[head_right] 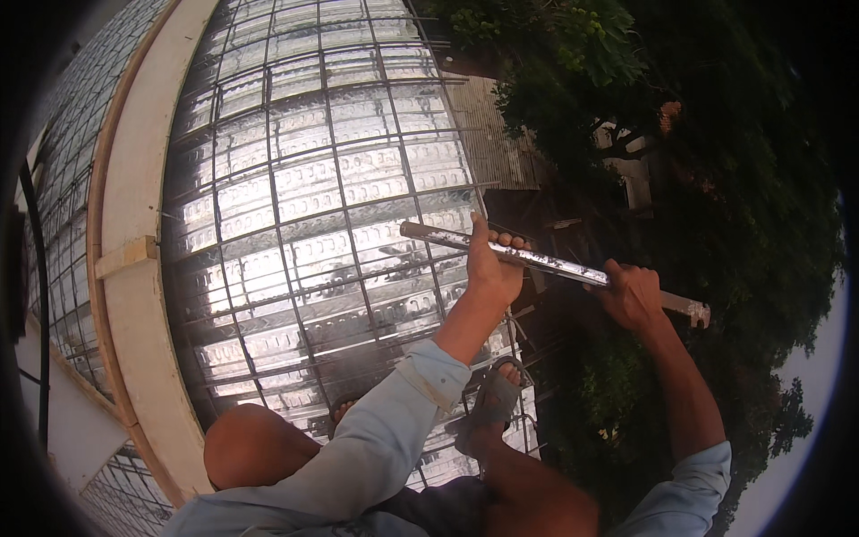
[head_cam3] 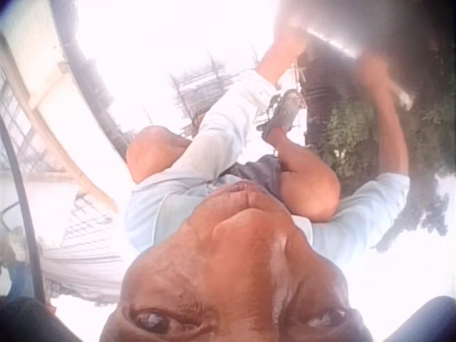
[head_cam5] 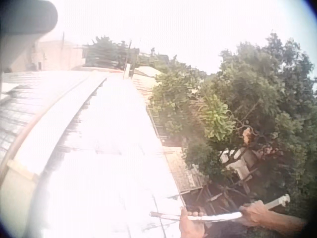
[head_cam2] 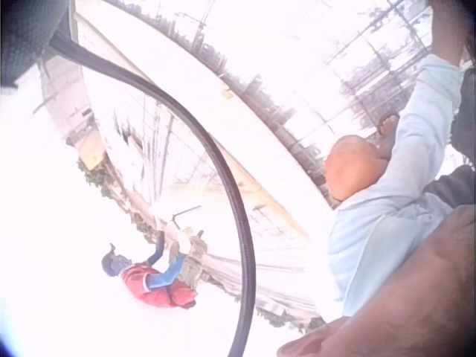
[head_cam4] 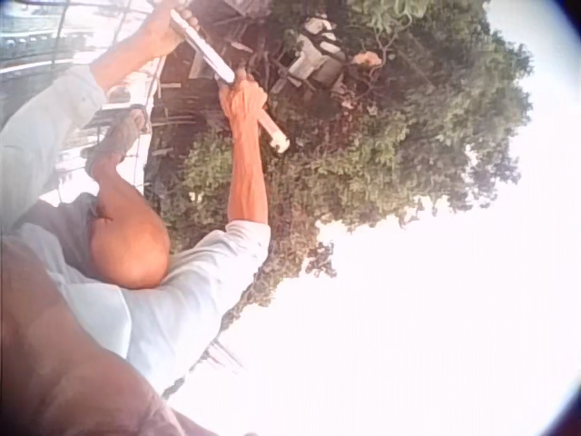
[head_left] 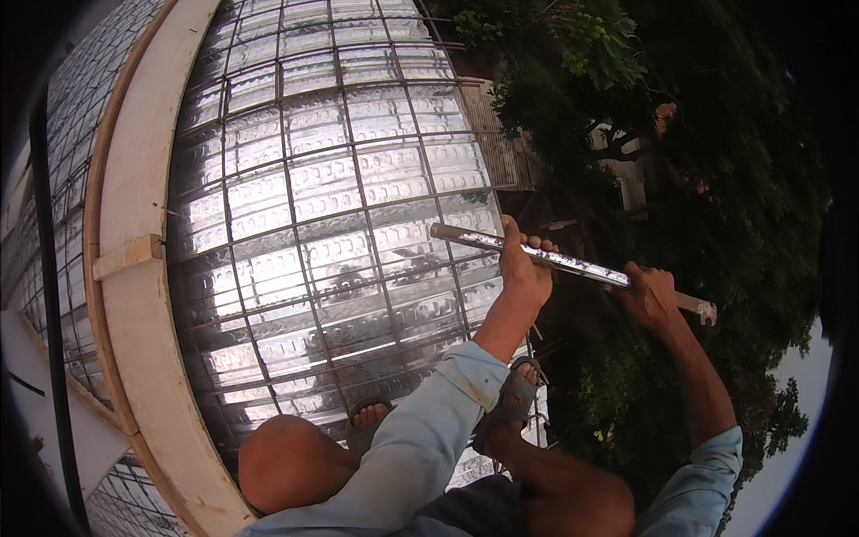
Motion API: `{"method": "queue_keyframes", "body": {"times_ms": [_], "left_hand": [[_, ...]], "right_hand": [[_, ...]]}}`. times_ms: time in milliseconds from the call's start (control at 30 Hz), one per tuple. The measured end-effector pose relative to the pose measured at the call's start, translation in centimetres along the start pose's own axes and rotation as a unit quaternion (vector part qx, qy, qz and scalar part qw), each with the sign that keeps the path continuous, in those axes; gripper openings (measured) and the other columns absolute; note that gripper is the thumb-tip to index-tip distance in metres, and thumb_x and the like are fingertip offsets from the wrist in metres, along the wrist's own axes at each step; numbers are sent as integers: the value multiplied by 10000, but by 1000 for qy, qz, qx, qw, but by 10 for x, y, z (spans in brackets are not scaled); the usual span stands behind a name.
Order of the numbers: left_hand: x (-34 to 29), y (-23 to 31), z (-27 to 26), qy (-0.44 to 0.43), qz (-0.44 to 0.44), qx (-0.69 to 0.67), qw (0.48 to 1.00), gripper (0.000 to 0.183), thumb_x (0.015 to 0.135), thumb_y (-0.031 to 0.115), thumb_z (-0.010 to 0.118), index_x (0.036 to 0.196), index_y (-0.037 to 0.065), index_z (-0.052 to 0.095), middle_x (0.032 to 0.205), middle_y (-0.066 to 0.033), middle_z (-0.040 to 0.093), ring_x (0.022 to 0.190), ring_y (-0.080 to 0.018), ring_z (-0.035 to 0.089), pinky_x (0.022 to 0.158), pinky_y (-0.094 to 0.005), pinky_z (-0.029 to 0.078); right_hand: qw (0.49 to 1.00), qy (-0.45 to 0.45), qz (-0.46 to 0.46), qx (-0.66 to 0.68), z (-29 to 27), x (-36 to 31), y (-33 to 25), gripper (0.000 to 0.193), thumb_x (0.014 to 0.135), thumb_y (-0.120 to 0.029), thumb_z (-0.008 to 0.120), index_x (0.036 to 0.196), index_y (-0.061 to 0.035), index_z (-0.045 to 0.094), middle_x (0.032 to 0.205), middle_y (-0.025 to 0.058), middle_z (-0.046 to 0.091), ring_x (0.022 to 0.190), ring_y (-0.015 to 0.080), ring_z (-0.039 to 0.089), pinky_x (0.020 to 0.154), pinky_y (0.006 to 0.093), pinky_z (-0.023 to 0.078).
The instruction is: The person is assembling a rebar grid on a construction site. They use pliers to bend and secure wire ties at the intersections of the rebar rods. The person also uses a long metal bar to adjust the alignment of the rebar grid.
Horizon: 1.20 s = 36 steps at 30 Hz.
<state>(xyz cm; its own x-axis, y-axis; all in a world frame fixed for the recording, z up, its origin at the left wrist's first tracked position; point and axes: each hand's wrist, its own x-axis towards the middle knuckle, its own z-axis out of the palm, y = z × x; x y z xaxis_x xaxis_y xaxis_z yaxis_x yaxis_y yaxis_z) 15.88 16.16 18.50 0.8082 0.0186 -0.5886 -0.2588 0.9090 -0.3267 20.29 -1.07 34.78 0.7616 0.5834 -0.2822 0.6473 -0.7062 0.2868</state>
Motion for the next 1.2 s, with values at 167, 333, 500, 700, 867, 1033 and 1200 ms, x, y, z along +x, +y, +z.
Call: {"method": "queue_keyframes", "body": {"times_ms": [167, 333, 500, 700, 867, 1033, 1200], "left_hand": [[13, 21, -12, -62, 42, 255, 964, 480, 914, 589, 668, 910, 130, 526, 839, -55, 598, 849, -240, 616, 836, -432, 498], [38, 44, -46, -70, 245, 803, 539, 575, 847, 502, 763, 1159, 39, 626, 1031, -122, 660, 1053, -316, 620, 932, -478, 466], [78, 96, -45, 16, 455, 870, 191, 621, 895, 386, 717, 1357, 39, 489, 1408, -216, 465, 1370, -410, 377, 1100, -544, 318], [107, 127, -61, 118, 441, 887, 69, 557, 950, 424, 628, 1340, 46, 505, 1365, -198, 496, 1337, -381, 410, 1073, -565, 327], [114, 125, -26, 147, 321, 935, 27, 425, 1013, 430, 503, 1200, 67, 619, 1146, -176, 590, 1185, -346, 498, 1114, -585, 247], [128, 129, -48, 174, 413, 892, 56, 370, 1014, 414, 518, 1200, 110, 617, 1217, -187, 546, 1238, -362, 451, 1173, -598, 169], [137, 123, -57, 182, 469, 861, 81, 356, 997, 384, 570, 1235, 120, 593, 1392, -187, 444, 1385, -346, 344, 1197, -592, 148]], "right_hand": [[990, 76, -48, 105, 67, 34, 29, 256, 823, -274, 747, 890, -66, 614, 821, 180, 694, 729, 423, 660, 644, 530, 500], [986, 79, 4, 149, 91, 47, 60, 247, 852, -268, 715, 889, -52, 601, 691, 215, 648, 710, 460, 636, 644, 546, 484], [985, 42, 129, 104, 106, 38, 143, 401, 831, -391, 740, 835, -5, 631, 755, 253, 668, 791, 471, 652, 714, 534, 521], [995, 41, 82, 42, 142, 63, 209, 382, 805, -399, 742, 875, -27, 688, 750, 229, 676, 749, 438, 667, 695, 534, 524], [997, 76, 0, 13, 185, 84, 252, 263, 704, -213, 684, 878, -20, 644, 718, 224, 651, 728, 444, 643, 697, 556, 502], [998, 51, -10, 27, 192, 116, 261, 221, 692, -141, 627, 868, -14, 584, 737, 245, 635, 767, 470, 624, 716, 563, 489], [998, 63, -8, 9, 191, 138, 272, 209, 727, -194, 643, 858, -32, 628, 737, 234, 648, 744, 442, 638, 708, 547, 501]]}}
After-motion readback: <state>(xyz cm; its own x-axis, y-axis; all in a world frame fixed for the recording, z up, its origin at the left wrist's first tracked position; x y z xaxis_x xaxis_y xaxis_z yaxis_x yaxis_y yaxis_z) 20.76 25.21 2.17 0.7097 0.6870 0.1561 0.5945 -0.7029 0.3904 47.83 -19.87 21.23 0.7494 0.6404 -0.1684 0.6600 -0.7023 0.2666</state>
